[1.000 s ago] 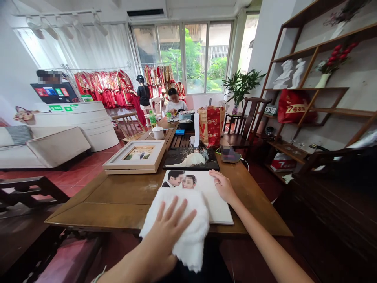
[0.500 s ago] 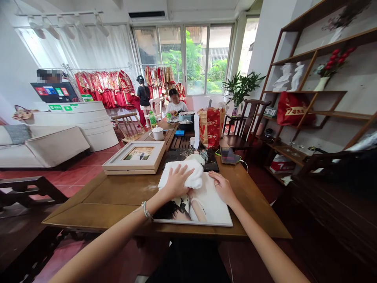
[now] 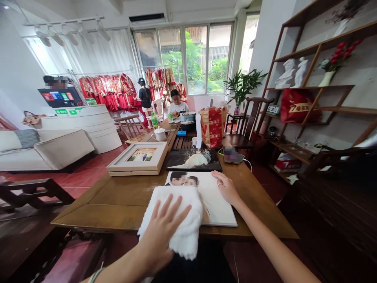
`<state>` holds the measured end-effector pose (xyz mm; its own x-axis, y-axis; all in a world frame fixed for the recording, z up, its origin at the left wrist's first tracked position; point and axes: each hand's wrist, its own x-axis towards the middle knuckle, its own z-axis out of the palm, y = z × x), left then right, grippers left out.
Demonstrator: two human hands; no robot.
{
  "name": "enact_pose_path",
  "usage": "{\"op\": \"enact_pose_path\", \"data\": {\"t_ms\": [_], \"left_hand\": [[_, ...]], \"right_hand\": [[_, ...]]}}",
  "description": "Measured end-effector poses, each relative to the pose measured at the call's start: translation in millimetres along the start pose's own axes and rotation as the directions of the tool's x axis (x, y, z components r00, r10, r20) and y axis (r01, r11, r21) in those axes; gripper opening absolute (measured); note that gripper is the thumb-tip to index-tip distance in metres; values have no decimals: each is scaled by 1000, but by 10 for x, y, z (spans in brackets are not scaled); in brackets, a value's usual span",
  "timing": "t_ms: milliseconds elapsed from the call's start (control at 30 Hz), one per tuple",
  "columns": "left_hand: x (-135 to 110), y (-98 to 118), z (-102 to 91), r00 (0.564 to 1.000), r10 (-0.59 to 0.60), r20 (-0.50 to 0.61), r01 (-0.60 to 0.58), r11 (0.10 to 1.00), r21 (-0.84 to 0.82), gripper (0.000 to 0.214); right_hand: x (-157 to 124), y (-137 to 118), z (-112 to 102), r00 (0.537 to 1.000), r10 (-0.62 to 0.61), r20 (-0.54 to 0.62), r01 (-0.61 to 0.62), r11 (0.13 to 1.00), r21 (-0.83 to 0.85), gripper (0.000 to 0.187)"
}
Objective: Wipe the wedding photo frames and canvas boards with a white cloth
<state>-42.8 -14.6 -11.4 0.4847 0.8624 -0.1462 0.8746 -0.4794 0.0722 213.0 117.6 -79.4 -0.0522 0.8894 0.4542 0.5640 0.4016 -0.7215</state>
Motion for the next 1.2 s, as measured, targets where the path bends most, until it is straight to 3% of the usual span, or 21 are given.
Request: {"op": "enact_pose_path", "data": {"t_ms": [67,167,433,533,667,900,1000,1100,1200], "left_hand": [[-68,39,-16,999,24,41,-24,1000,-16,106],[47,-25,-71,998,55,-2,-55,998,-9,102],[988,-433,-212,981,16,-194,8,993,122,77],[1156,-511,-235,979,9,-206,20,990,140,74],[1006,-507,-217,983,21,-181,6,989,145,80],[136,-228,-120,1000,-19,-11,20,995,101,102],[-117,-125,-94,997,25,72,-31,997,74,106],[-101,-144,-97,995,81,50,-84,994,69,106],[177,-262,-137,994,101,-32,-98,992,80,100]], "right_hand": [[0,-1,-3,1000,1,2,-1,1000,-6,44],[-1,-7,-16,1000,0,8,0,1000,-17,43],[-1,1,-27,1000,-13,13,13,1000,-10,43],[-2,-10,-24,1000,-2,-1,2,1000,-3,43],[-4,-25,-19,1000,-1,-9,1,1000,3,43],[-8,-24,-7,1000,0,-9,0,1000,8,44],[-12,-23,-4,1000,4,1,-4,1000,6,43],[-10,-22,-3,1000,1,-4,-1,1000,6,43],[-5,-18,-8,1000,-2,-11,2,1000,10,43]]}}
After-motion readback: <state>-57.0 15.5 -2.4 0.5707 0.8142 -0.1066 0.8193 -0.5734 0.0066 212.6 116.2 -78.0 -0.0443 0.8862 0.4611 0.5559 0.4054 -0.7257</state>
